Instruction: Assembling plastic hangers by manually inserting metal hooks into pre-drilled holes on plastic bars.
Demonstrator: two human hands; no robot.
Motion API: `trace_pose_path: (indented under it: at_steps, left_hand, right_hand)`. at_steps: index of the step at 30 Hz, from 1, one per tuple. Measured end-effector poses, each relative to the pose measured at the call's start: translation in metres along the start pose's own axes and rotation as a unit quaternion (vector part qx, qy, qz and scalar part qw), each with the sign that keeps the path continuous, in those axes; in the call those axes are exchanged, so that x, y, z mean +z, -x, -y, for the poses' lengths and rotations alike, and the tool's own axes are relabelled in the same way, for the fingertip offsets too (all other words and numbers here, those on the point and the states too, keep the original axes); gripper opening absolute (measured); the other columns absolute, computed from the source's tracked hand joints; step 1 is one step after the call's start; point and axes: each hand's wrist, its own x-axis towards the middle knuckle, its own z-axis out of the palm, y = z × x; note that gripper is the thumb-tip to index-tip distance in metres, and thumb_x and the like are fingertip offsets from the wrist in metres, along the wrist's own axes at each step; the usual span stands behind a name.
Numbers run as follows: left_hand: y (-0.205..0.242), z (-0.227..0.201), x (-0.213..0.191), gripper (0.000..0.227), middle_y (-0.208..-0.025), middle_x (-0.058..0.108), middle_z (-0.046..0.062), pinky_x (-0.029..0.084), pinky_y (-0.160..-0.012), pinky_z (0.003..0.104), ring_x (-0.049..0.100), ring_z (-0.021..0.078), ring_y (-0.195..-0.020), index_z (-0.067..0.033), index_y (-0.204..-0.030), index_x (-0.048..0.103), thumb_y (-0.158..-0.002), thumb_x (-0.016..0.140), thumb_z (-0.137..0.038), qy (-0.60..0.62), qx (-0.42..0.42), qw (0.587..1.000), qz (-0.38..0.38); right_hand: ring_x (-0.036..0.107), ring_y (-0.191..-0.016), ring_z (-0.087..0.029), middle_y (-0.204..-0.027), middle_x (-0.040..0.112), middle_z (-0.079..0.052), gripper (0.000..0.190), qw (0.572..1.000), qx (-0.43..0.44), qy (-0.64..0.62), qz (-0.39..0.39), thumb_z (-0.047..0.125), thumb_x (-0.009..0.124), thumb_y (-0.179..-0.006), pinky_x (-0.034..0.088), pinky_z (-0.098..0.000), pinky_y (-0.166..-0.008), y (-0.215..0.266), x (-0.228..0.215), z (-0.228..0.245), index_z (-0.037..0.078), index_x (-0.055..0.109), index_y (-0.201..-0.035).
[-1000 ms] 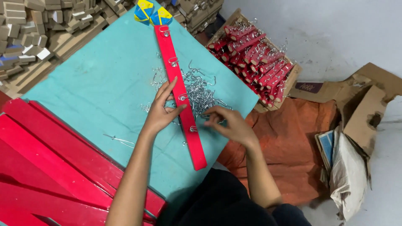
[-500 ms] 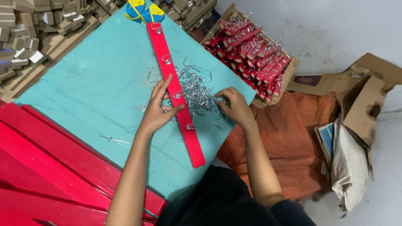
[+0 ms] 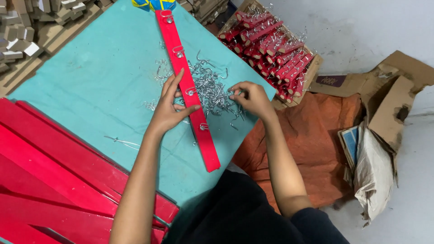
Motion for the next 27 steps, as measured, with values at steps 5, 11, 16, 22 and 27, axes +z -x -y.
trace_pose_path:
  at_steps: [5,11,16,22,27]
  left_hand:
    - [0.001,0.000,-0.001,0.097,-0.161,0.020,0.028,0.060,-0.088,0.044,0.057,0.0463,-0.127,-0.0181,-0.161,0.032,-0.082,0.088,-0.011,-0.003,-0.001,1.000,-0.002]
    - [0.002,0.006,-0.002,0.095,-0.162,0.019,0.027,0.060,-0.089,0.043,0.057,0.0446,-0.128,-0.0188,-0.161,0.031,-0.085,0.087,-0.013,-0.008,0.004,1.000,0.004]
    - [0.002,0.009,-0.003,0.094,-0.162,0.018,0.027,0.061,-0.090,0.042,0.057,0.0432,-0.129,-0.0191,-0.162,0.029,-0.087,0.086,-0.012,-0.010,0.012,1.000,0.016]
    - [0.001,-0.002,-0.002,0.091,-0.167,0.013,0.011,0.062,-0.080,0.029,0.053,0.0192,-0.115,-0.0362,-0.157,0.023,-0.089,0.081,-0.022,-0.052,-0.034,0.998,0.021]
    - [0.001,-0.002,-0.002,0.089,-0.167,0.011,0.011,0.065,-0.078,0.030,0.051,0.0221,-0.119,-0.0363,-0.157,0.022,-0.091,0.080,-0.023,-0.050,-0.039,0.998,0.025]
  right_hand:
    - [0.066,-0.078,-0.011,-0.091,0.071,-0.006,0.020,0.988,0.016,-0.145,-0.051,0.005,0.079,-0.088,0.057,-0.0254,-0.076,0.014,0.003,-0.004,0.008,0.071,-0.106]
    - [0.074,-0.082,-0.018,-0.098,0.067,-0.013,0.021,0.953,-0.036,-0.299,0.026,-0.005,0.070,-0.093,0.063,-0.0310,-0.079,0.082,0.013,0.058,0.000,0.061,-0.112]
    - [0.076,-0.085,-0.024,-0.096,0.066,-0.014,0.027,0.934,0.004,-0.350,0.078,-0.013,0.069,-0.088,0.065,-0.0378,-0.078,0.128,0.060,0.026,-0.004,0.065,-0.113]
    - [0.072,-0.092,-0.016,-0.100,0.073,-0.013,0.014,0.936,-0.019,-0.344,0.069,0.005,0.073,-0.093,0.059,-0.0264,-0.087,0.145,0.077,0.030,0.000,0.065,-0.102]
    - [0.072,-0.092,-0.023,-0.101,0.070,-0.017,0.010,0.909,-0.033,-0.409,0.066,0.004,0.069,-0.096,0.065,-0.0321,-0.086,0.150,0.082,0.029,-0.004,0.065,-0.102]
